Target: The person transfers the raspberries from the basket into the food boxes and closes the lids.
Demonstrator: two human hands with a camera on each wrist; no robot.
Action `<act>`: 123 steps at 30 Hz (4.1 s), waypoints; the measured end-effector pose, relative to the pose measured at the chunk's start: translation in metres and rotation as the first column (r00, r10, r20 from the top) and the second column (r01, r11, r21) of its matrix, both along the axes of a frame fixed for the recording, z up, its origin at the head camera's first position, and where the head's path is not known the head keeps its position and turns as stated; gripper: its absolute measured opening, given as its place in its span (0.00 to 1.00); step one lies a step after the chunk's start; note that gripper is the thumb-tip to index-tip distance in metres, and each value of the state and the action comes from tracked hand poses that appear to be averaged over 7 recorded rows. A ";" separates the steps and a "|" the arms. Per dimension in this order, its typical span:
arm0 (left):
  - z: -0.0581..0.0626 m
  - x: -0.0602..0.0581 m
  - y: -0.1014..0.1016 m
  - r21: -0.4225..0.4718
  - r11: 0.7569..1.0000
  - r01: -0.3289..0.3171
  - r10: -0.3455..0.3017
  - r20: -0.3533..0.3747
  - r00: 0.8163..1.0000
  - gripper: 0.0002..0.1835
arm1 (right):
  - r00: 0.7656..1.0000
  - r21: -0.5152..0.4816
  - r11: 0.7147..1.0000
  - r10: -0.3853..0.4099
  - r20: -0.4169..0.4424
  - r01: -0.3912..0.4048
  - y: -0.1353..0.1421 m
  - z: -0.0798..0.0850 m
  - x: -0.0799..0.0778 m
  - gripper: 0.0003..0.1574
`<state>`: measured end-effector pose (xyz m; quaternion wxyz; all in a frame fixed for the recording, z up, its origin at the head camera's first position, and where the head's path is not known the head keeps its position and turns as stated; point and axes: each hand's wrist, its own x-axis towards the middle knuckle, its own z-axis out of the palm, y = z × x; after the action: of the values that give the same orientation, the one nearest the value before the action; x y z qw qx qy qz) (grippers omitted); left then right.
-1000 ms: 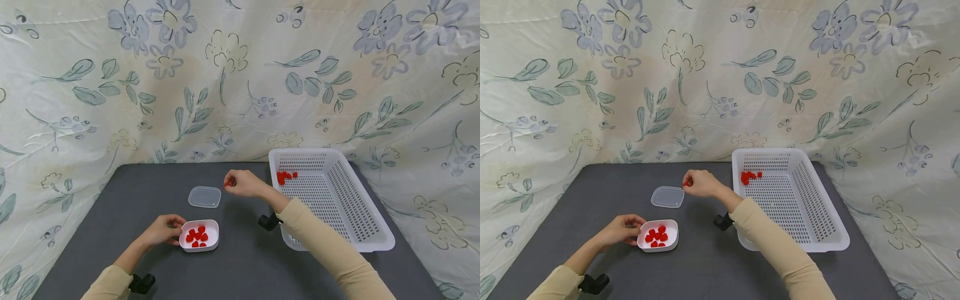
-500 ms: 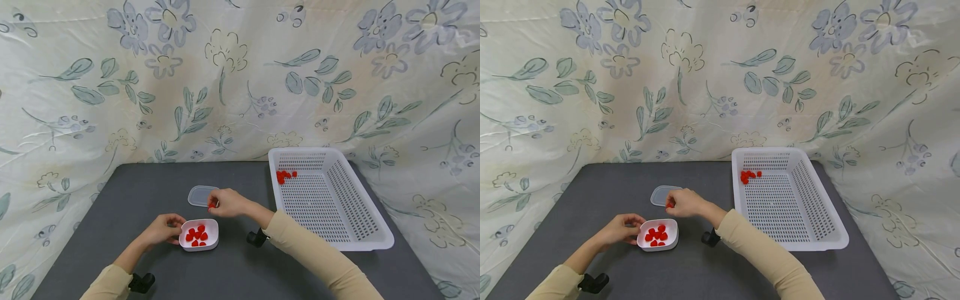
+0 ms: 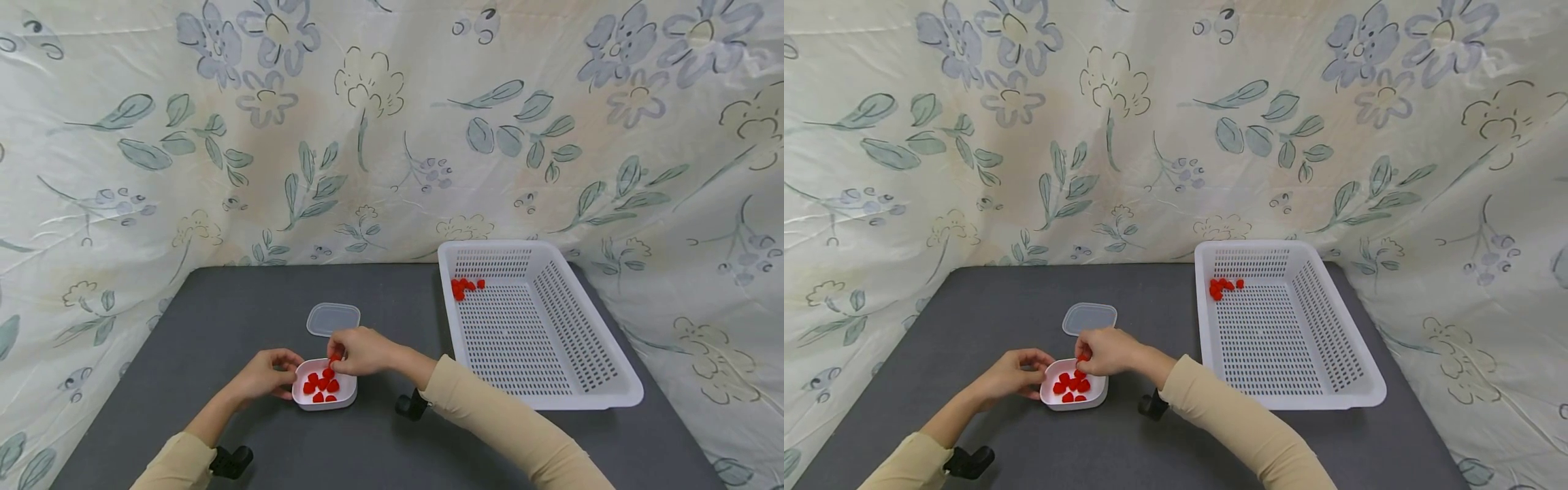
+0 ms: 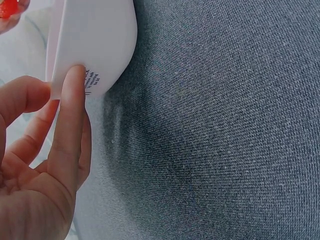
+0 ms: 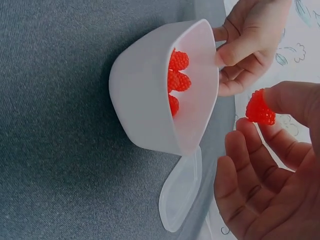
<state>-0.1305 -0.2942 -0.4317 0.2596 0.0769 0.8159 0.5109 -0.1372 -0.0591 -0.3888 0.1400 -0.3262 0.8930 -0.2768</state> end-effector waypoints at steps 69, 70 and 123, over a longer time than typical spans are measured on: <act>0.000 0.001 -0.007 0.002 1.000 0.011 -0.011 -0.005 1.000 0.16 | 0.733 -0.213 0.724 -0.678 -0.048 0.656 0.188 -0.003 -0.071 0.19; 0.000 0.001 -0.007 0.001 1.000 0.012 -0.012 -0.004 1.000 0.16 | 0.728 -0.204 0.721 -0.683 -0.051 0.662 0.191 -0.005 -0.071 0.19; -0.002 -0.001 -0.008 0.002 1.000 0.019 -0.019 0.000 1.000 0.16 | 0.716 0.105 0.709 -0.697 -0.054 0.698 0.203 -0.060 -0.068 0.11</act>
<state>-0.1319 -0.3025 -0.4339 0.2645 0.0849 0.8146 0.5092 -0.2047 0.1437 -0.4490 0.0396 0.0420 0.9654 -0.2542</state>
